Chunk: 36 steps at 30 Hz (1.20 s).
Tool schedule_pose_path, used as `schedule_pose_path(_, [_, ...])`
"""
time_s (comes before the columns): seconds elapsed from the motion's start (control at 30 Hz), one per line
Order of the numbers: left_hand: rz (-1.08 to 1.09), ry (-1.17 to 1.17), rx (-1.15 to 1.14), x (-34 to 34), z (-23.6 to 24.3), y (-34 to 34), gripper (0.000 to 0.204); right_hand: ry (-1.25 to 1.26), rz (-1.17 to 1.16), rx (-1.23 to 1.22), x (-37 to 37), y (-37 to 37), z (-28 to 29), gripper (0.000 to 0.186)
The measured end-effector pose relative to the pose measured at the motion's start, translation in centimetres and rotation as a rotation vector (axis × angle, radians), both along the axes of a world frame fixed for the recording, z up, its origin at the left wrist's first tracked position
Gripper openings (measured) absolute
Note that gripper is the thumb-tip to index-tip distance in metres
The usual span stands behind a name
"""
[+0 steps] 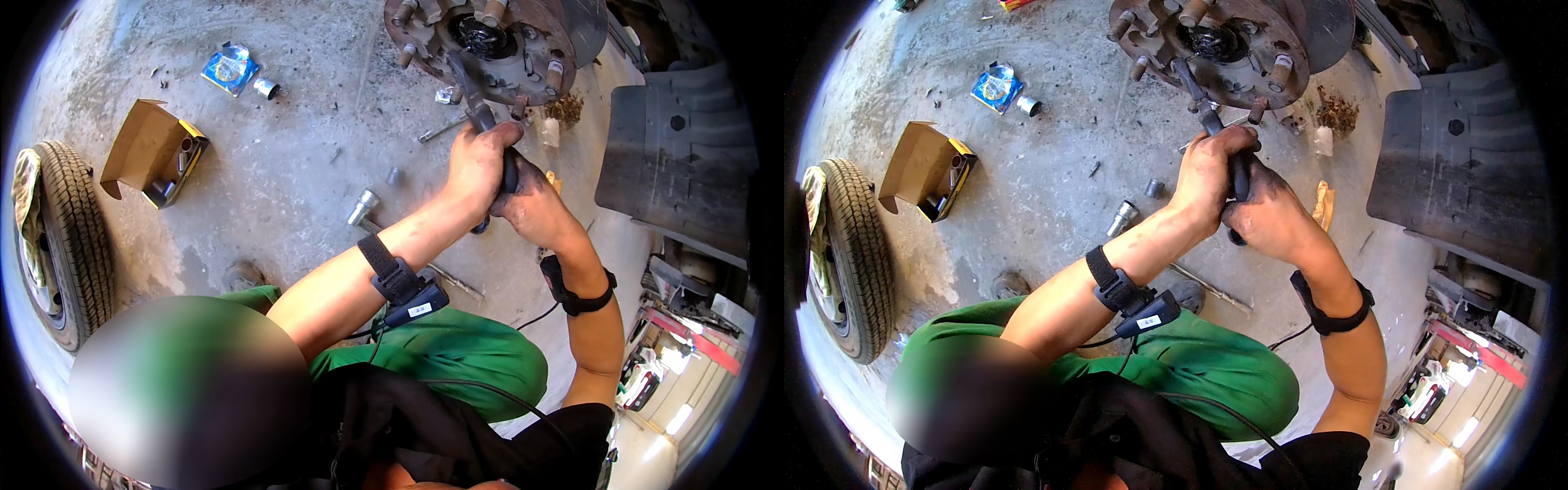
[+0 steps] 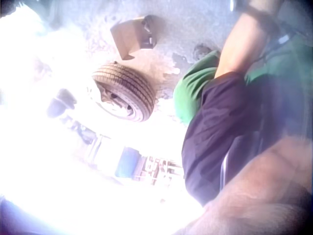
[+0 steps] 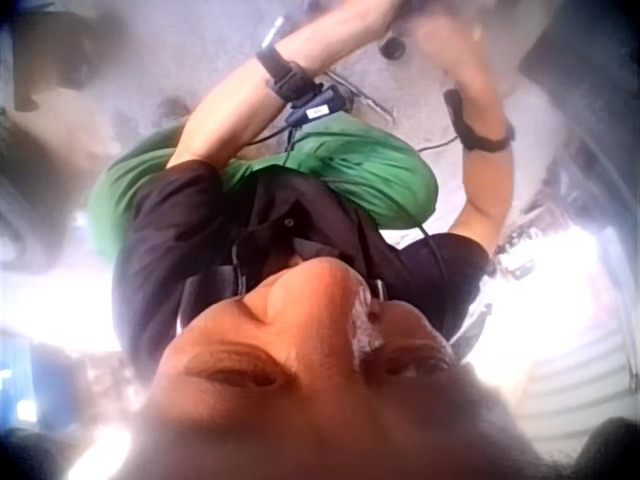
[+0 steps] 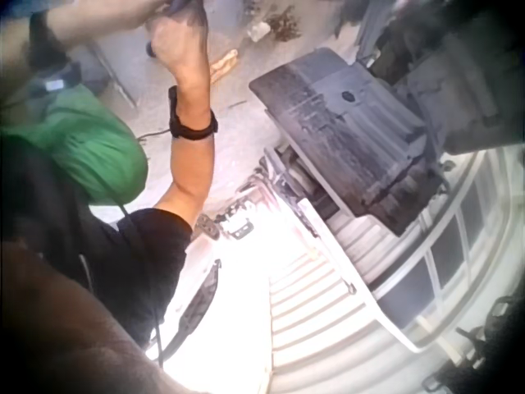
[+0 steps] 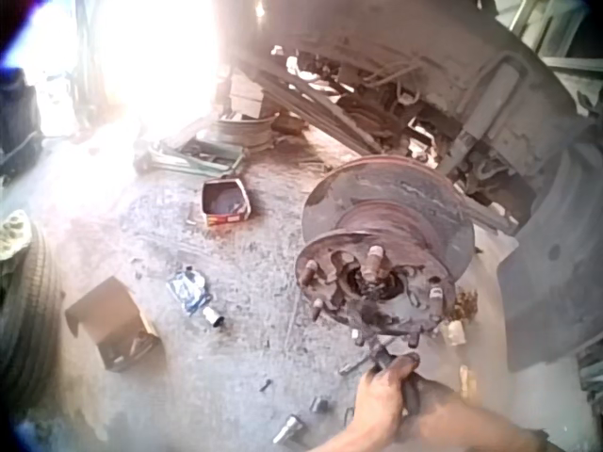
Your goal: The person works on a brake assembly using pliers to manipulate components.
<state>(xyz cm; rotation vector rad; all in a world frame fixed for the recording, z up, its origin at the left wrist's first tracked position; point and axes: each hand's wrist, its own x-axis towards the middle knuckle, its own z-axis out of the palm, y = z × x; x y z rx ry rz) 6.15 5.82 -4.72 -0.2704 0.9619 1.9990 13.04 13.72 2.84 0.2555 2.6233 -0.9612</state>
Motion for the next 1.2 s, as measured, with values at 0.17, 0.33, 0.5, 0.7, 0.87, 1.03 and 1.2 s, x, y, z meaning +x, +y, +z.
schedule_pose_path(0.17, [-0.076,0.591,-0.218,2.1,-3.8,-2.0,0.021,-0.041,-0.165,-0.261,2.3,-0.3,-3.0,0.07])
schedule_pose_path(0.33, [0.003,-0.044,-0.349,-2.9,-6.4,-5.4,0.022,-0.001,-0.584,-0.654,7.8,1.2,-15.9,0.063])
schedule_pose_path(0.5, [0.263,-0.03,-0.375,-10.4,-7.0,-8.8,0.018,-0.06,-0.107,0.197,12.0,-7.5,-25.4,0.052])
schedule_pose_path(0.7, [-0.11,0.039,-0.583,-14.7,-9.3,-10.1,0.02,-0.105,0.124,0.369,11.2,-9.4,-27.8,0.05])
schedule_pose_path(0.87, [-0.409,-0.001,-0.863,-14.5,-10.2,-11.7,0.021,0.122,-0.106,0.165,8.7,-5.5,-24.3,0.041])
schedule_pose_path(1.03, [-0.661,0.115,-0.98,-11.2,-11.8,-13.7,0.027,0.345,-0.221,0.255,6.3,-1.9,-25.9,0.025])
schedule_pose_path(1.2, [-1.001,0.338,-1.081,-7.7,-10.0,-13.0,0.04,0.177,-0.414,0.177,3.2,3.9,-27.1,0.025])
